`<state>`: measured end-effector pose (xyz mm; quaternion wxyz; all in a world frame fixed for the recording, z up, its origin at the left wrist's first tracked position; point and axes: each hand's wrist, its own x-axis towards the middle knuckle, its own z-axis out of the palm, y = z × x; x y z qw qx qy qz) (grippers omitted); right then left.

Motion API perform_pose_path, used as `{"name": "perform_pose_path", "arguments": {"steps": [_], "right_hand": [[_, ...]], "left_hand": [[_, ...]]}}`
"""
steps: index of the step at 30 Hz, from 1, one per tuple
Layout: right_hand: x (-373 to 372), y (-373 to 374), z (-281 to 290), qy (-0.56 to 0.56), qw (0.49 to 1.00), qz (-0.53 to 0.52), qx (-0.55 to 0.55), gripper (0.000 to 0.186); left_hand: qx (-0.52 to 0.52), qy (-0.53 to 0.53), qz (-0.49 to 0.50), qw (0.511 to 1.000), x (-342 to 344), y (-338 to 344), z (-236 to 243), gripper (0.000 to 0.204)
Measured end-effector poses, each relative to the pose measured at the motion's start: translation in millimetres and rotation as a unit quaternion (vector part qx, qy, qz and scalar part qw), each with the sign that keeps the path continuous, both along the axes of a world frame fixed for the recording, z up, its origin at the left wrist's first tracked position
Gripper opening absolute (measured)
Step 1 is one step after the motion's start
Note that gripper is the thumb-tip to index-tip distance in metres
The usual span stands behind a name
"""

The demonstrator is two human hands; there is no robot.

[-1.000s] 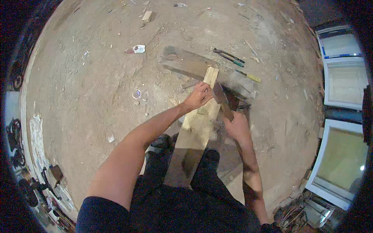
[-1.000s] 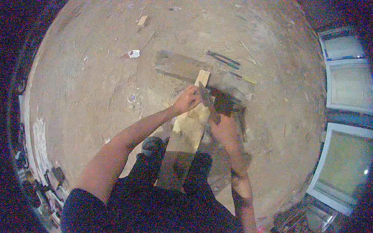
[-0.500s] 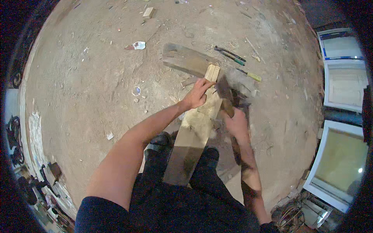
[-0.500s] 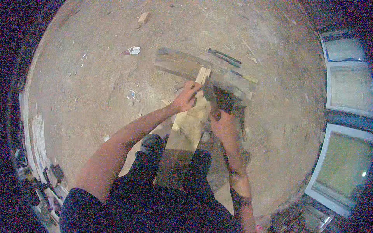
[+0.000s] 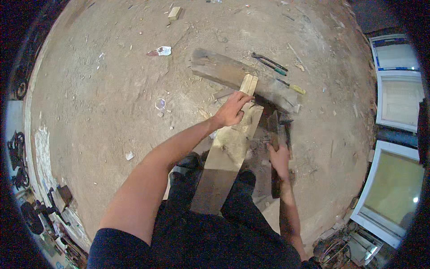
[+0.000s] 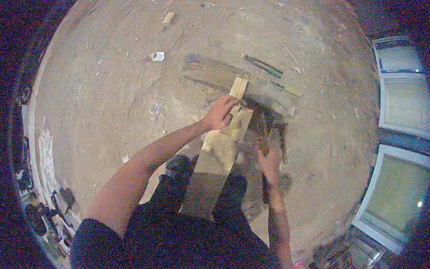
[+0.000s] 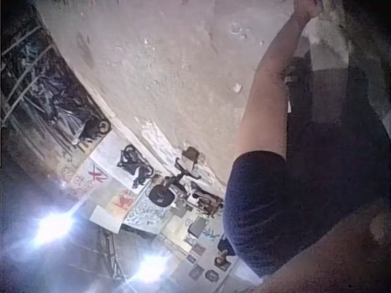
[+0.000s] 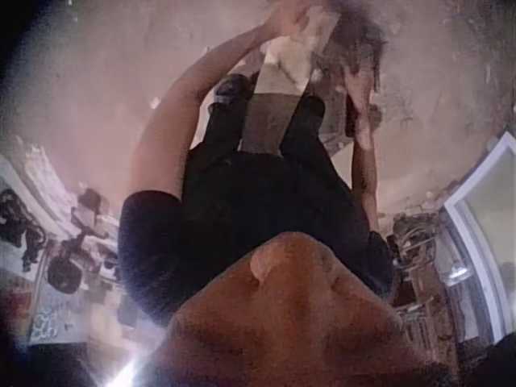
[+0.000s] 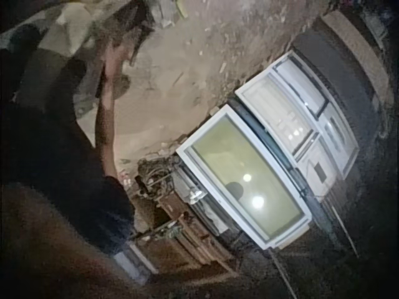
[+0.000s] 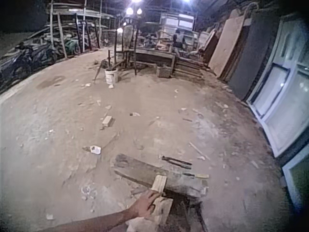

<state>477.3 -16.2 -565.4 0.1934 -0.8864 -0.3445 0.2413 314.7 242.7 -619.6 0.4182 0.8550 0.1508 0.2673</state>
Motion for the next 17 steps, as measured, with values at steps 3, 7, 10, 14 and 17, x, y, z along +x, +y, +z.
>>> {"name": "perform_pose_path", "arguments": {"steps": [3,7,10,14,17], "right_hand": [[9.4,-44.1,-50.1,-0.021,0.999,0.007,-0.037,0.041],[2.5,-91.7,-74.3,-0.094,0.989,-0.02,-0.11,0.044],[-4.5,-88.3,-59.9,-0.085,0.989,0.037,-0.115,0.044],[-6.5,-80.6,-38.0,-0.038,0.993,0.103,-0.052,0.049],[-3.4,-90.0,-52.0,-0.01,0.993,0.114,-0.026,0.054]], "left_hand": [[0.016,0.005,-0.008,1.0,-0.6,-0.1,4.1,0.071],[0.049,0.029,-0.028,0.998,0.8,-0.4,16.3,0.073],[0.064,0.013,-0.023,0.998,-2.2,-1.6,17.3,0.075],[0.016,0.006,0.01,1.0,-1.7,-4.7,19.7,0.075],[0.04,0.006,0.025,0.999,-1.0,-3.0,11.9,0.075]]}}
